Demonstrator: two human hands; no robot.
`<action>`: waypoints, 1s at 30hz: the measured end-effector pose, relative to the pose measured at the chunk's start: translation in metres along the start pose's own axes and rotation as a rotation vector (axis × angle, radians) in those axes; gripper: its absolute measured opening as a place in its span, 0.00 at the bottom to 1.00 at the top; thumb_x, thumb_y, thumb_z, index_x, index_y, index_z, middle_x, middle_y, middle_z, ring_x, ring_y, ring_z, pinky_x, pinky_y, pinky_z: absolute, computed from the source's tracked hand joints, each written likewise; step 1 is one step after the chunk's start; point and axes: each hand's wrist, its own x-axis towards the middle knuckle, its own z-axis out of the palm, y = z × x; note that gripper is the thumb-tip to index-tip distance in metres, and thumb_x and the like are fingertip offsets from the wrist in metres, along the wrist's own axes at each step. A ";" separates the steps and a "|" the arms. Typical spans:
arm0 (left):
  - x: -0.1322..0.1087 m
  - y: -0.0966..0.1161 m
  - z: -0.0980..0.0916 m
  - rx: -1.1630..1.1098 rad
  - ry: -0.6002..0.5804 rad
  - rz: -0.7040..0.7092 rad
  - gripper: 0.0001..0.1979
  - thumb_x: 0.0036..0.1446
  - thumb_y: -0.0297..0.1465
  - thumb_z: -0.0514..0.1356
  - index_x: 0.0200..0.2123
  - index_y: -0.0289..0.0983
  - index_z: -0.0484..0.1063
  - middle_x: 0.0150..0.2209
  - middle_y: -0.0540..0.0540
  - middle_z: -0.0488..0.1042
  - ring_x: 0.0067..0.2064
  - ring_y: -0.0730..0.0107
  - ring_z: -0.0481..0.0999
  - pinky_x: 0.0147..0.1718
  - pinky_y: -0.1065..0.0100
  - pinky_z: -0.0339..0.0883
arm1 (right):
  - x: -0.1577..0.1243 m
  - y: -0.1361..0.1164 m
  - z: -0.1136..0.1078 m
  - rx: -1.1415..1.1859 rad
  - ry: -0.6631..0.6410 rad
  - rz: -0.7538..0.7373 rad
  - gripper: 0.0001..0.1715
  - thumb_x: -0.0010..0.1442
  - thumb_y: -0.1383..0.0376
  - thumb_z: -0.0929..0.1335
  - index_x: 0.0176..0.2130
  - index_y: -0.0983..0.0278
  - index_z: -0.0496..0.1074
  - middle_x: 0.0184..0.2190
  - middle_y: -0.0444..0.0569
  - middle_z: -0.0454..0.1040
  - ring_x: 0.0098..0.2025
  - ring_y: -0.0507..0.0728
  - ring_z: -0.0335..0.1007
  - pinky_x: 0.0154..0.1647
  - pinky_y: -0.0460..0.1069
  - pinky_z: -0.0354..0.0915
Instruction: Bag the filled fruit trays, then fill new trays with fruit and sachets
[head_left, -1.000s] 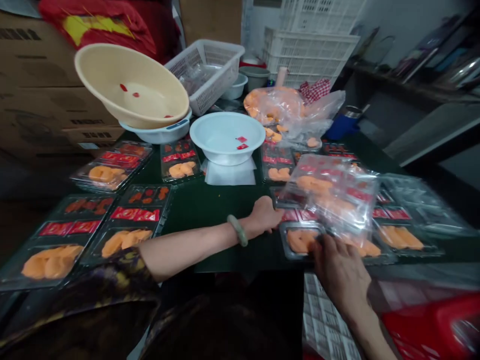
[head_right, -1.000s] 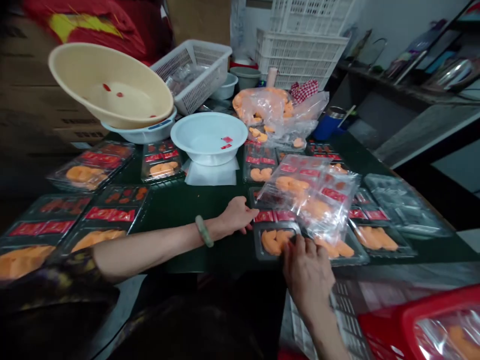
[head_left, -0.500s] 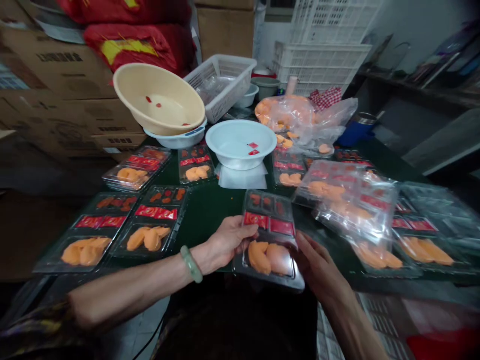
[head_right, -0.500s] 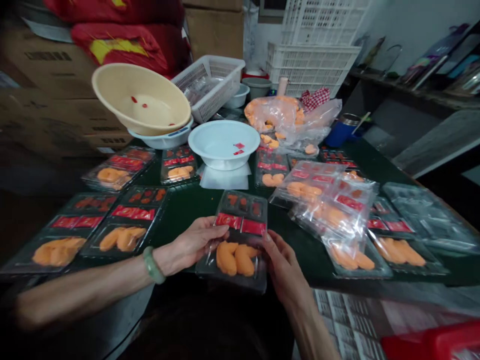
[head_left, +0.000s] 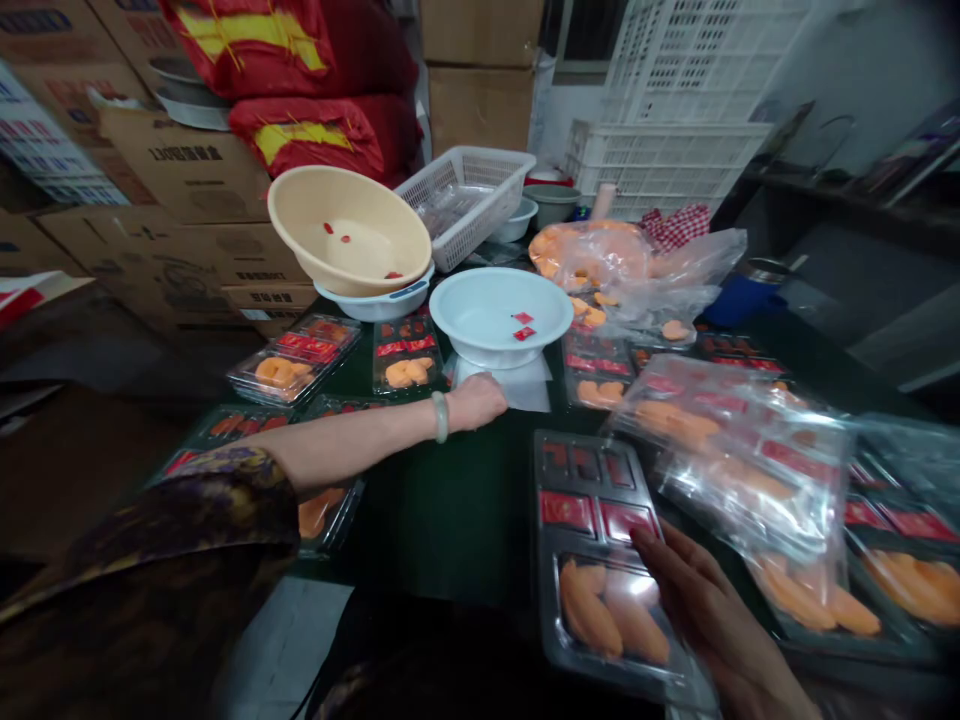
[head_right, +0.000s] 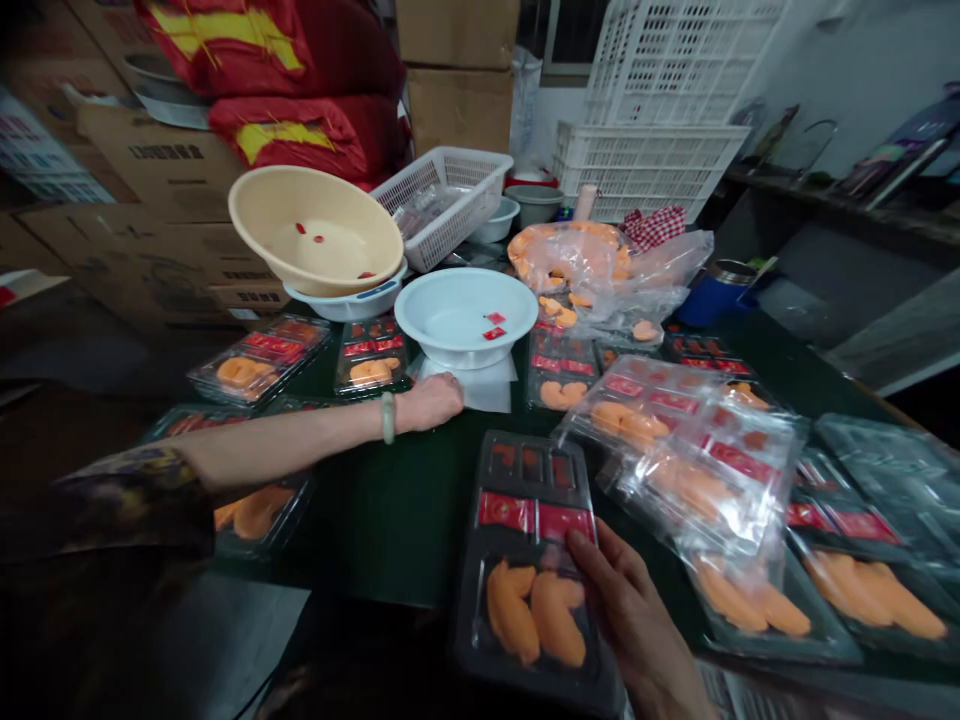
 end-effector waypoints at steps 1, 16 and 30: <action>0.003 -0.002 -0.004 0.008 -0.013 0.013 0.09 0.42 0.17 0.54 0.16 0.33 0.66 0.23 0.38 0.71 0.33 0.58 0.71 0.34 0.62 0.59 | 0.001 0.000 0.000 0.000 -0.030 0.011 0.16 0.47 0.62 0.73 0.39 0.60 0.75 0.34 0.49 0.78 0.35 0.57 0.75 0.35 0.48 0.69; 0.015 -0.022 -0.017 -0.428 -0.044 0.064 0.14 0.57 0.28 0.47 0.20 0.35 0.63 0.18 0.51 0.63 0.22 0.76 0.61 0.23 0.72 0.56 | 0.030 -0.006 0.019 0.049 -0.534 0.188 0.19 0.55 0.66 0.68 0.48 0.61 0.70 0.40 0.51 0.77 0.39 0.58 0.74 0.44 0.53 0.66; -0.040 0.018 -0.027 -0.151 -0.024 0.372 0.10 0.56 0.29 0.54 0.24 0.34 0.69 0.24 0.47 0.71 0.27 0.72 0.66 0.26 0.71 0.53 | 0.028 -0.006 0.024 -0.215 -0.591 0.193 0.16 0.52 0.61 0.71 0.41 0.65 0.71 0.24 0.46 0.75 0.23 0.50 0.69 0.26 0.44 0.63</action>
